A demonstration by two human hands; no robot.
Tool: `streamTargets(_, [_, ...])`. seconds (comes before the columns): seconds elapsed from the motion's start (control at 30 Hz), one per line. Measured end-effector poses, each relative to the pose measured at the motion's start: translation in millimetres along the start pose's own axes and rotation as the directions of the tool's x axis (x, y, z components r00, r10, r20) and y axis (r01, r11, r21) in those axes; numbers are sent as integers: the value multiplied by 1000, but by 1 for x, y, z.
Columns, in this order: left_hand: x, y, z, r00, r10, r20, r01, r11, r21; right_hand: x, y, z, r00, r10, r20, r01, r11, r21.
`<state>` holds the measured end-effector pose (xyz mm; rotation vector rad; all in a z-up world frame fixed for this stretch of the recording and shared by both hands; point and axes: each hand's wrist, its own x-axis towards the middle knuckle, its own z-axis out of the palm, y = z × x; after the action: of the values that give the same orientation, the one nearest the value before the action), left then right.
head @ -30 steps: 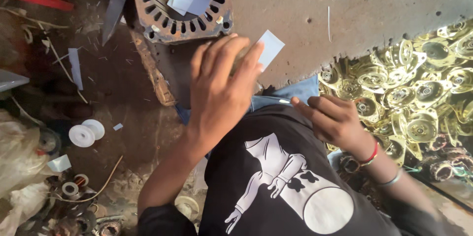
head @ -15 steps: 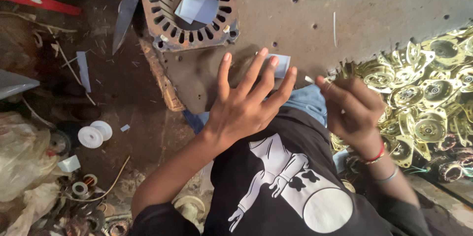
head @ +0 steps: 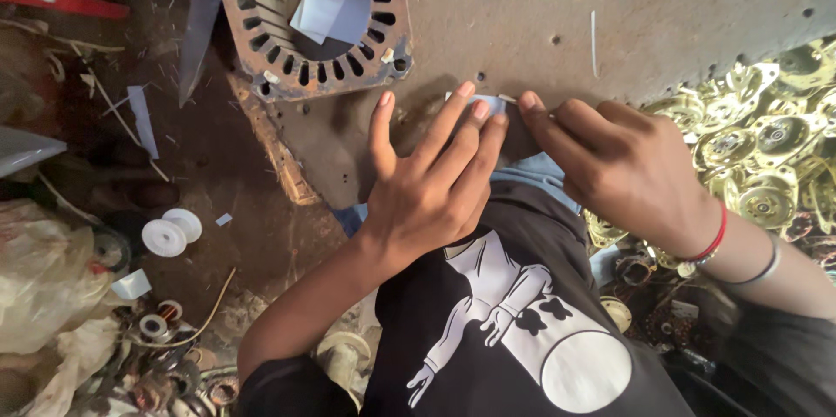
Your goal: The person inserts white insulation papers into the internal slots of a motor stator, using a small screwdriver to press and position each piece securely. They handle several stator cores and a metal motor housing on the cluttered workbench.
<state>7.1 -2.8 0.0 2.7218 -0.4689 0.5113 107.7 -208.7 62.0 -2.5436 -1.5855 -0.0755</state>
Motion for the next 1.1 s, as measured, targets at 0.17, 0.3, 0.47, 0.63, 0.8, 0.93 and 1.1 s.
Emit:
streamTargets(0.17, [4,2,-1,991,-27,130,27,1000,1,-7,25,9,958,-281,53,284,956,-70])
streamTargets(0.3, [3,3,-3,992,-26,125,33,998,-52,-11,48,17,908,-407,99,398,912,99])
streamTargets(0.47, [-11,2,-1,997,76,12,-76,996,37,-22,70,34,972,-204,-114,233,828,510])
streamTargets(0.63, [-10,-10,-27,907,129,-401,-133,991,17,-38,43,52,803,511,-308,151,325,934])
streamTargets(0.8, [21,-61,-63,910,-241,-336,257,966,2,-37,31,57,730,601,-325,192,277,942])
streamTargets(0.93, [33,-63,-64,845,-361,-395,249,918,-307,-38,30,65,689,648,-325,237,222,946])
streamTargets(1.1, [43,-36,-42,847,-263,-462,86,926,-368,-36,31,71,612,713,-342,277,212,937])
